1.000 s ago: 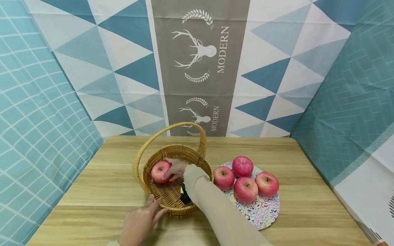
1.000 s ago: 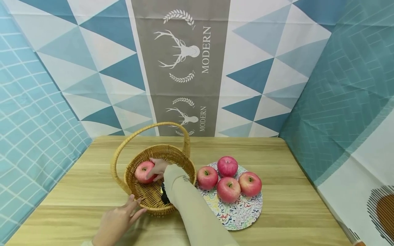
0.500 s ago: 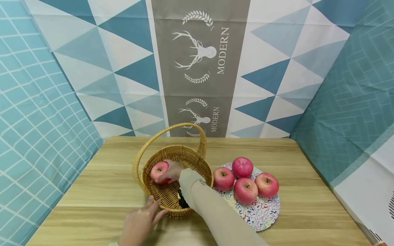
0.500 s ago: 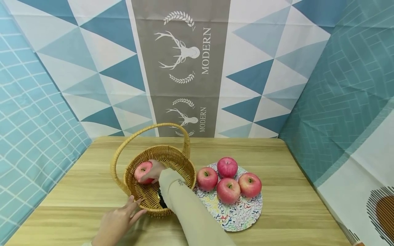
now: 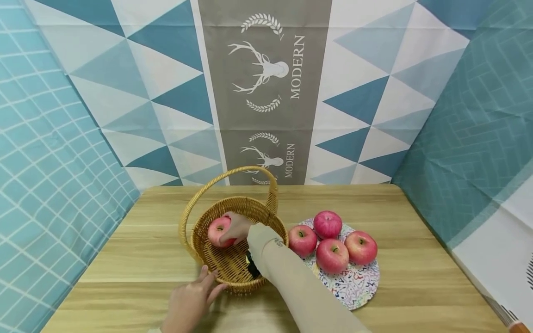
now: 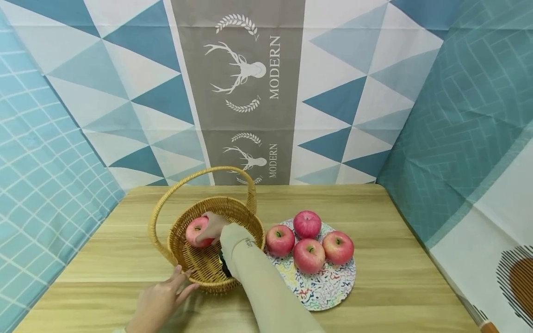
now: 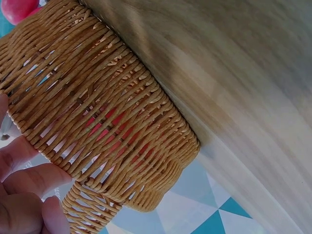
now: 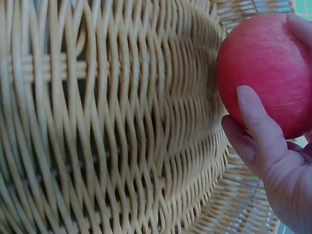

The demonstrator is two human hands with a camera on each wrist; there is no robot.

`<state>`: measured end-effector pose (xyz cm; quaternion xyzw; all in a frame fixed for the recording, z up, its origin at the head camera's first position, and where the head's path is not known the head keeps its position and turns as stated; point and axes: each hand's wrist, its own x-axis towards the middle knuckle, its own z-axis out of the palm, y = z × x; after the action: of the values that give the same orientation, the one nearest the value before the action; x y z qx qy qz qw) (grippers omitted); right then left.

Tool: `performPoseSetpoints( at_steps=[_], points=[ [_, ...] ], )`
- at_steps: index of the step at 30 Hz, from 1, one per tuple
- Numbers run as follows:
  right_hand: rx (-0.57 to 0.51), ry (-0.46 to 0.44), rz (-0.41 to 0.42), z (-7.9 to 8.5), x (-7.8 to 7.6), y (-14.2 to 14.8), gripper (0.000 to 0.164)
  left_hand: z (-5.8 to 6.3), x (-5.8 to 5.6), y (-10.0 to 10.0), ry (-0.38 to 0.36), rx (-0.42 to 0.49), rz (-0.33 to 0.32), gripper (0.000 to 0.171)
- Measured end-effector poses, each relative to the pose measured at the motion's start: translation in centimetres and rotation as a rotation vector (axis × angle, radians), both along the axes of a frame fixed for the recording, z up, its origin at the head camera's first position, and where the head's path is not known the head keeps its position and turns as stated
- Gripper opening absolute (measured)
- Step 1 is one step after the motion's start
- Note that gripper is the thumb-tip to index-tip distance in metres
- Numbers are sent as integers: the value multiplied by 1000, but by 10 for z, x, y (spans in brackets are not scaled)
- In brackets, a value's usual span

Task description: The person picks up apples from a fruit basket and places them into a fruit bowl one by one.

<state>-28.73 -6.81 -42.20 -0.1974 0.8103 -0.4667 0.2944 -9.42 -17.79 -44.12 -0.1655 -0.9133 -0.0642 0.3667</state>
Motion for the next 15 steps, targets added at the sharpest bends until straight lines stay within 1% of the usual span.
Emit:
performPoseSetpoints(
  at_steps=[4, 7, 10, 15],
  points=[
    [-6, 2, 24, 14, 1, 5, 80, 2, 1, -2, -10, -6, 17, 61],
    [-16, 7, 48, 20, 4, 8, 79, 2, 2, -3, -22, -13, 29, 59],
    [-31, 14, 59, 23, 6, 9, 79, 2, 2, -3, -22, -17, 38, 56],
    [-32, 31, 66, 26, 9, 11, 80, 2, 2, 0, -12, -15, 31, 53]
  ],
)
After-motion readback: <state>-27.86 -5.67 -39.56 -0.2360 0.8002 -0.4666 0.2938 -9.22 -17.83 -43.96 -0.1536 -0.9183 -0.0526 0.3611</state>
